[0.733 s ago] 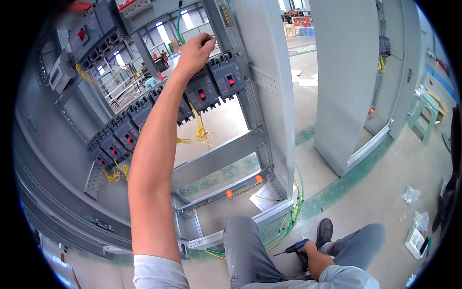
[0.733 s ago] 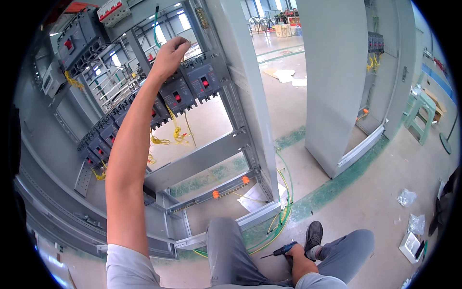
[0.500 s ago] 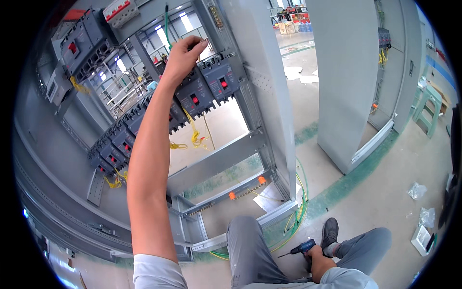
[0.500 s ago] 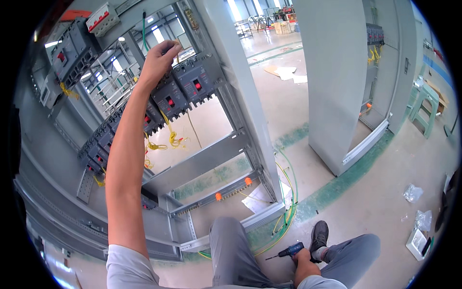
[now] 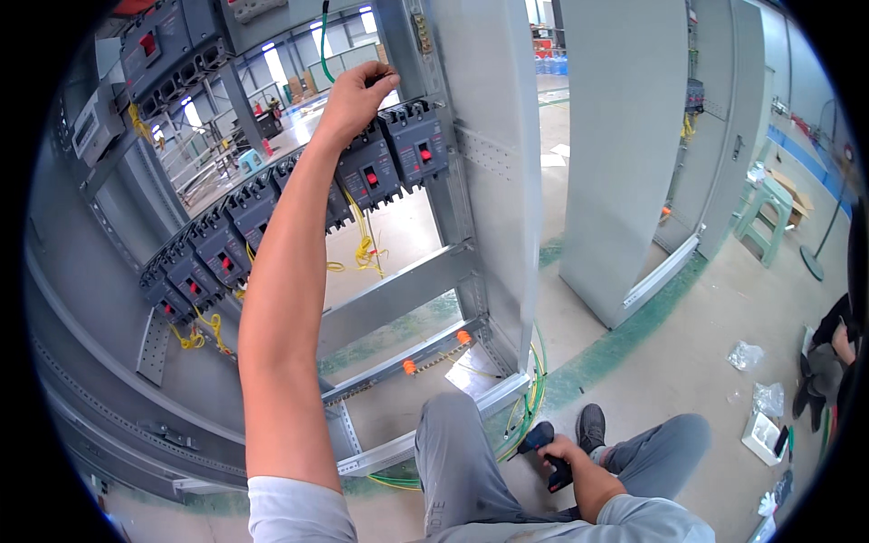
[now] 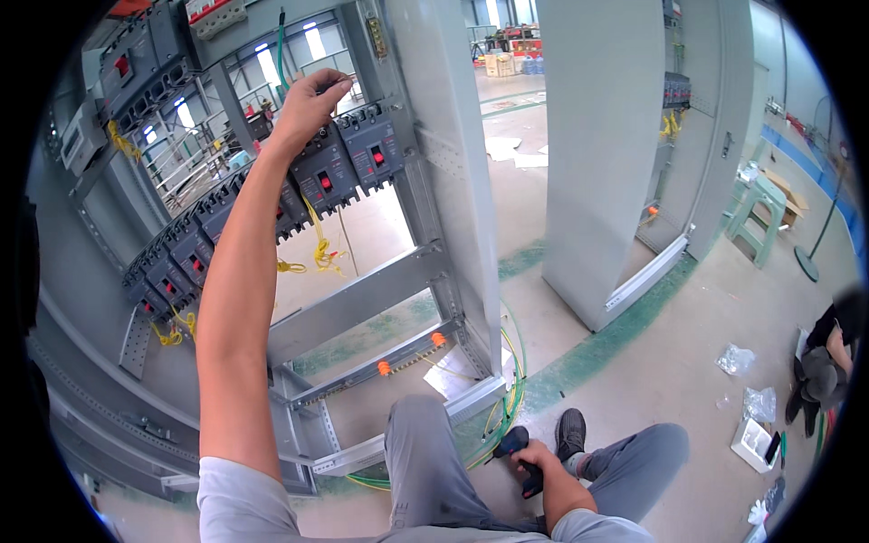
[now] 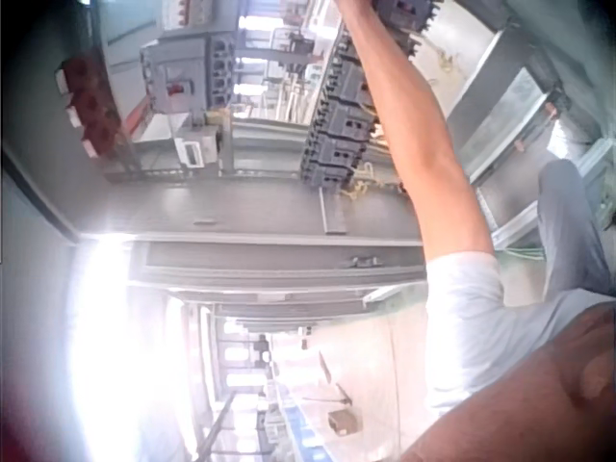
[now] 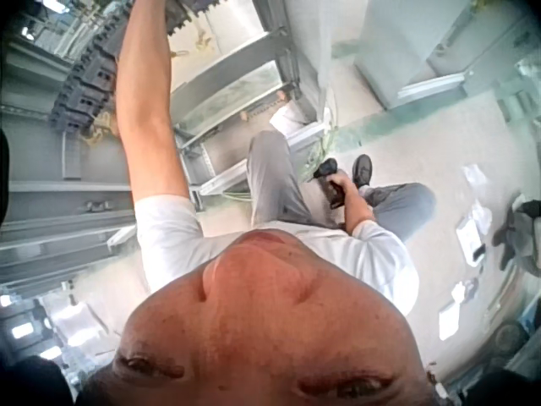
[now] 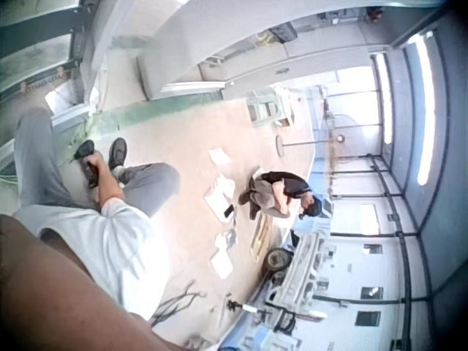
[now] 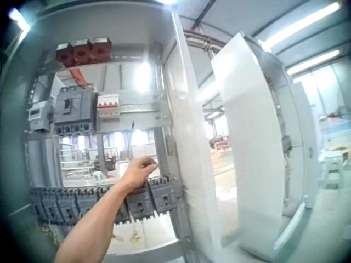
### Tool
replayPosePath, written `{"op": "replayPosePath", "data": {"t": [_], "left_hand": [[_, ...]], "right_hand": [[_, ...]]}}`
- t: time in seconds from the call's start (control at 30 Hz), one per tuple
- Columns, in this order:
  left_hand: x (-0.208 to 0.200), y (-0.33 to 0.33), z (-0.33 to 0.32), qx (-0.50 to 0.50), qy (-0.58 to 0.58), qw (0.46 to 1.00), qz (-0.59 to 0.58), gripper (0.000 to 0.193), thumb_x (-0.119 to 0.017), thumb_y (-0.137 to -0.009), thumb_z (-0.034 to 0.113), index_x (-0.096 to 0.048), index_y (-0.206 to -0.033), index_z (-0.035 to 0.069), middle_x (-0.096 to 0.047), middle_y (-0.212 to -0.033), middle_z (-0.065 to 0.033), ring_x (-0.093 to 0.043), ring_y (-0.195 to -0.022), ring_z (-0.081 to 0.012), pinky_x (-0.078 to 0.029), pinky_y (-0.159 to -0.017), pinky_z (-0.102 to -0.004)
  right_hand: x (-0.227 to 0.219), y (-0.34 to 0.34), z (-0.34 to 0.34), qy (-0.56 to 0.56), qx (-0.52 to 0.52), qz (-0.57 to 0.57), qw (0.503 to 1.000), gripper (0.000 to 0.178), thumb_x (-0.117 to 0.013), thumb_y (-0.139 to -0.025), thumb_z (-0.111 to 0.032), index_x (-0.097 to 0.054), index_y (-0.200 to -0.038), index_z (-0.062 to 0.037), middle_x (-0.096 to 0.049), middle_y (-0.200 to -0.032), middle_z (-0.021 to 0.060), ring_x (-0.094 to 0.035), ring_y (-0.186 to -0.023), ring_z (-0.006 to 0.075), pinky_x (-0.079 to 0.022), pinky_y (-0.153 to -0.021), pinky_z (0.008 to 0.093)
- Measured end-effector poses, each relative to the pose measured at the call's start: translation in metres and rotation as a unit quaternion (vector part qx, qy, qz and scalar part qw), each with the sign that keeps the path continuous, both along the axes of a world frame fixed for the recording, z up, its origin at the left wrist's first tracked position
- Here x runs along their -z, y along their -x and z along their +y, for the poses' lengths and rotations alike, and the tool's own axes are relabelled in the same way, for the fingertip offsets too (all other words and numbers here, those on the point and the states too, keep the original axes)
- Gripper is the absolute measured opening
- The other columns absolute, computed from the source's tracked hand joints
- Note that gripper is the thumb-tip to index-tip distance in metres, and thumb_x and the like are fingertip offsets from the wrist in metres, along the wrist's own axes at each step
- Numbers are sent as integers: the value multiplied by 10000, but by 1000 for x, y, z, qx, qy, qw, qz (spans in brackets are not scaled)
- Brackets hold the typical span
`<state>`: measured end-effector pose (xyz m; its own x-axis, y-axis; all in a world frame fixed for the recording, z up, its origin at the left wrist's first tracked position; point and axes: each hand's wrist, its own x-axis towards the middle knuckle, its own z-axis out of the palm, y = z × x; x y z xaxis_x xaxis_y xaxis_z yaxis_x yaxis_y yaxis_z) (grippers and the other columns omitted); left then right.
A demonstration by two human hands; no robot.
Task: The person sits on the floor and installs electrical wiring into a large metal panel. They use a cordless drill to secure wires and components, handling yellow and green cables to connect them to the internal busbars and terminals.
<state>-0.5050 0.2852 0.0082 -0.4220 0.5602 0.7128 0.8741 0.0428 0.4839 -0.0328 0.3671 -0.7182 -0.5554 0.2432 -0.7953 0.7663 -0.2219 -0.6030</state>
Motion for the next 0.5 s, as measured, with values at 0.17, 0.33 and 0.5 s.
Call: {"op": "replayPosePath", "data": {"t": [0.17,0.33,0.5], "left_hand": [[-4,2,13,26,-19,999,-3,315,-710,-945,244,-719,-1118,-18,-734,-941,-96,-645,-846,-177,-514,-810,-330],[2,13,5,-11,-19,999,36,315,-711,-935,242,-723,-1111,-20,-752,-995,-147,-693,-903,-233,-526,-847,-350],[0,12,11,-15,-13,1000,24,327,-713,-924,255,-730,-1119,-6,-749,-1008,-177,-706,-940,-266,-529,-858,-366]], "right_hand": [[-97,2,56,-68,-61,35,995,301,-836,-715,-125,-722,-944,34,-715,-775,97,-692,-606,193,-587,-558,345],[-304,4,38,-146,-26,137,979,270,-822,-763,-160,-694,-902,33,-667,-692,65,-637,-526,154,-513,-492,307],[-440,-21,12,-144,117,430,884,256,-806,-745,-91,-659,-934,-1,-658,-762,44,-630,-589,156,-516,-559,309]]}}
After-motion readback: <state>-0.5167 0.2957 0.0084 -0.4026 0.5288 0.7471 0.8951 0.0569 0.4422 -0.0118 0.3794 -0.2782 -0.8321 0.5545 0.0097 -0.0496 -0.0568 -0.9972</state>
